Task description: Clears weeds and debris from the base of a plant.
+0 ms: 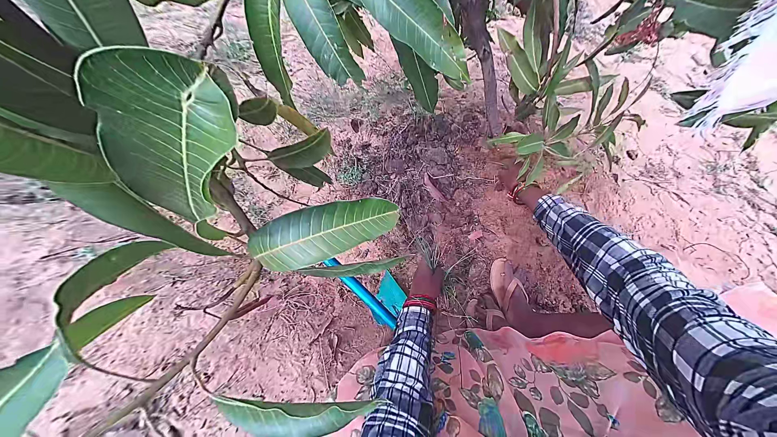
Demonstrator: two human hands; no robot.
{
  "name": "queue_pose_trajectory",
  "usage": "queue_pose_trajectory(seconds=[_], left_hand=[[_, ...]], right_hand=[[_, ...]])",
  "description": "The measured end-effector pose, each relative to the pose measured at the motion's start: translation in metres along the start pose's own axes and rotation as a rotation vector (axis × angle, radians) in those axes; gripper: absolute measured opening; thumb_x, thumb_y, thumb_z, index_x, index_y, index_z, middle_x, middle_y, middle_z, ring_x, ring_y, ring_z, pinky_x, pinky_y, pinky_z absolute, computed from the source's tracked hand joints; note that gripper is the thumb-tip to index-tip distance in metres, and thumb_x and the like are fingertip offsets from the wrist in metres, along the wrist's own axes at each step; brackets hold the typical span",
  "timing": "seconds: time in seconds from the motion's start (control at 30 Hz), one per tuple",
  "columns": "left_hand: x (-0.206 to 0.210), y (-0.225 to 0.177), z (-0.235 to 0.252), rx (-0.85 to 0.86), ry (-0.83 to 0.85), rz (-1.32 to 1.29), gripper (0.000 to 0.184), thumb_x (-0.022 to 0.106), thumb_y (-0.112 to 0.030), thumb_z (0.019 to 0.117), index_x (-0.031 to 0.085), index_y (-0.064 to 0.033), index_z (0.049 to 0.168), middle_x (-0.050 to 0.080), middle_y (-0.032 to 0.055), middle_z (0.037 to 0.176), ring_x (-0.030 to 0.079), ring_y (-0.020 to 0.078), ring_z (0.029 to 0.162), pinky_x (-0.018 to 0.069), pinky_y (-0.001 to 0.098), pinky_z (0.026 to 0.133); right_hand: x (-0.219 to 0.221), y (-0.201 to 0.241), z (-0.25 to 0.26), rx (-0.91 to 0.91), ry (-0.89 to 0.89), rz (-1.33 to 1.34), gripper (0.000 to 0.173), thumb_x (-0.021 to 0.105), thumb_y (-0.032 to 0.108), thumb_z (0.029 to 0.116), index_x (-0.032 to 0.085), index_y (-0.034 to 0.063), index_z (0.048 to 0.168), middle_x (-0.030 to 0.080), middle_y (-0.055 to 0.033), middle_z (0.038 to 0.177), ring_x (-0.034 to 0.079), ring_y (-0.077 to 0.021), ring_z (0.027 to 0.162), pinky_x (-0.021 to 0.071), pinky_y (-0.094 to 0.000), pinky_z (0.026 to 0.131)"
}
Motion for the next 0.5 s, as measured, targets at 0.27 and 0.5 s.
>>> queue_pose_trajectory(seconds=[0.27,0.5], left_hand=[[0.001,0.003,0.004,0.003,-0.006,-0.015,0.050,0.051,-0.018,0.1070,0.041,0.0055,0.150,0.060,0.0280,0.135,0.060,0.0371,0.127,0.0447,0.0532,0.110],[0.001,0.001,0.004,0.018,0.009,-0.017,0.050,0.051,-0.018,0.1068,0.041,0.0041,0.150,0.060,0.0268,0.137,0.060,0.0360,0.128,0.0443,0.0527,0.111]], right_hand=[[0.046,0.022,0.078,0.071,0.144,0.019,0.061,0.071,0.043,0.0970,0.064,-0.0100,0.127,0.060,-0.0342,0.134,0.055,-0.0487,0.131,0.0405,-0.0677,0.109],[0.063,0.006,0.084,-0.125,-0.012,-0.247,0.030,0.067,0.015,0.0977,0.068,-0.0088,0.116,0.067,-0.0343,0.118,0.062,-0.0539,0.115,0.0446,-0.0732,0.098]])
Point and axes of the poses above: each hand's wrist, its own z-axis towards the middle knuckle, its own x-axis out of the palm, y = z × x, the point moved 5 cm from there along z, towards the middle knuckle
